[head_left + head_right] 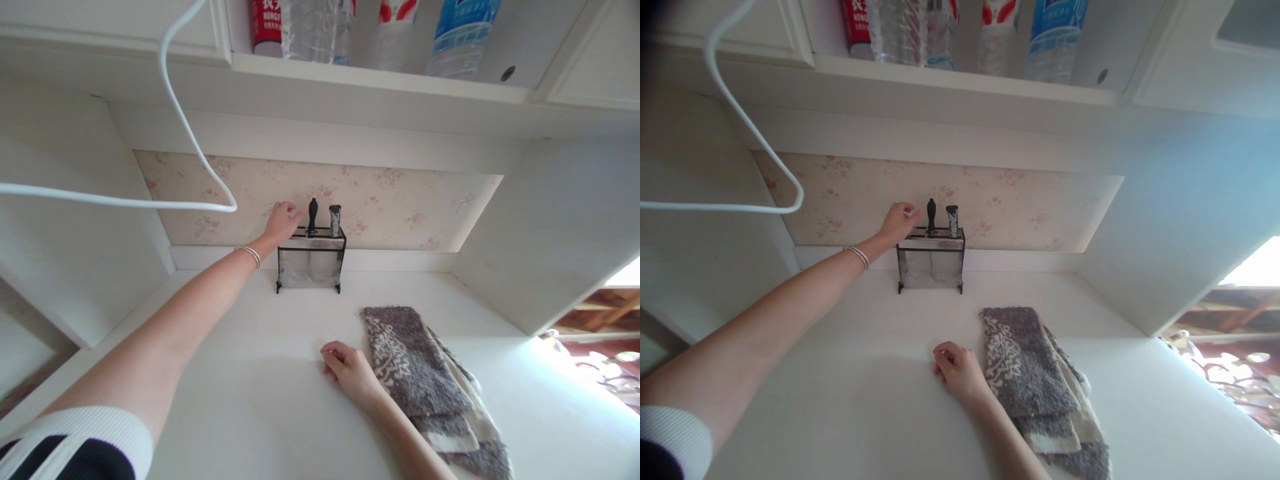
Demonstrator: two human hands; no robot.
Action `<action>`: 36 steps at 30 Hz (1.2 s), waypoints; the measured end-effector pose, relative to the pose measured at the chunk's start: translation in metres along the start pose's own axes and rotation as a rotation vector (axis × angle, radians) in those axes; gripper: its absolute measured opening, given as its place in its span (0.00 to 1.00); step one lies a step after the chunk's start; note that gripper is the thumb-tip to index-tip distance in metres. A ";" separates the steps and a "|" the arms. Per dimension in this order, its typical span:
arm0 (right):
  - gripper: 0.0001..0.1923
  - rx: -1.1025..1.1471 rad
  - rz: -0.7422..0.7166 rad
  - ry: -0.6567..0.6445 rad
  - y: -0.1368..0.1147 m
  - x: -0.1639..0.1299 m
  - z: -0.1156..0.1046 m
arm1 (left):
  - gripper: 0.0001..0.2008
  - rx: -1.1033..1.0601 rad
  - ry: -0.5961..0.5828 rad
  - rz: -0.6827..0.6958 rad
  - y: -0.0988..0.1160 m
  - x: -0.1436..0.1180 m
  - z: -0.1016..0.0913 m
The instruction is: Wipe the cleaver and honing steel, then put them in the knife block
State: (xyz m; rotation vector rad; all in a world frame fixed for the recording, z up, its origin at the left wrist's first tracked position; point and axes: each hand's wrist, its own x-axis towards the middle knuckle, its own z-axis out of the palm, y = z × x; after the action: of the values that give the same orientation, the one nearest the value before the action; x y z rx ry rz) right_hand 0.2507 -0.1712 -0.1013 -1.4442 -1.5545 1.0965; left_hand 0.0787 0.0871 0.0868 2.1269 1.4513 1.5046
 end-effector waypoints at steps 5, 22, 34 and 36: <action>0.15 0.088 0.050 -0.015 -0.008 -0.003 0.002 | 0.12 -0.120 0.089 -0.192 -0.027 -0.028 -0.027; 0.24 0.286 0.088 0.416 -0.130 0.158 -0.100 | 0.32 -0.752 -0.436 -0.617 -0.036 -0.093 -0.036; 0.25 0.357 0.140 0.459 -0.140 0.169 -0.101 | 0.27 -0.960 -0.581 -0.575 -0.020 -0.103 -0.041; 0.23 0.362 0.127 0.499 -0.137 0.165 -0.111 | 0.27 -0.985 -0.587 -0.577 -0.011 -0.106 -0.036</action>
State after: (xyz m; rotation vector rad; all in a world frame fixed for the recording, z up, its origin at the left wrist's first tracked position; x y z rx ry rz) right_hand 0.2874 0.0036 0.0615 -1.4348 -0.8778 0.9345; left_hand 0.0413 -0.0022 0.0304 1.2222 0.7403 0.9277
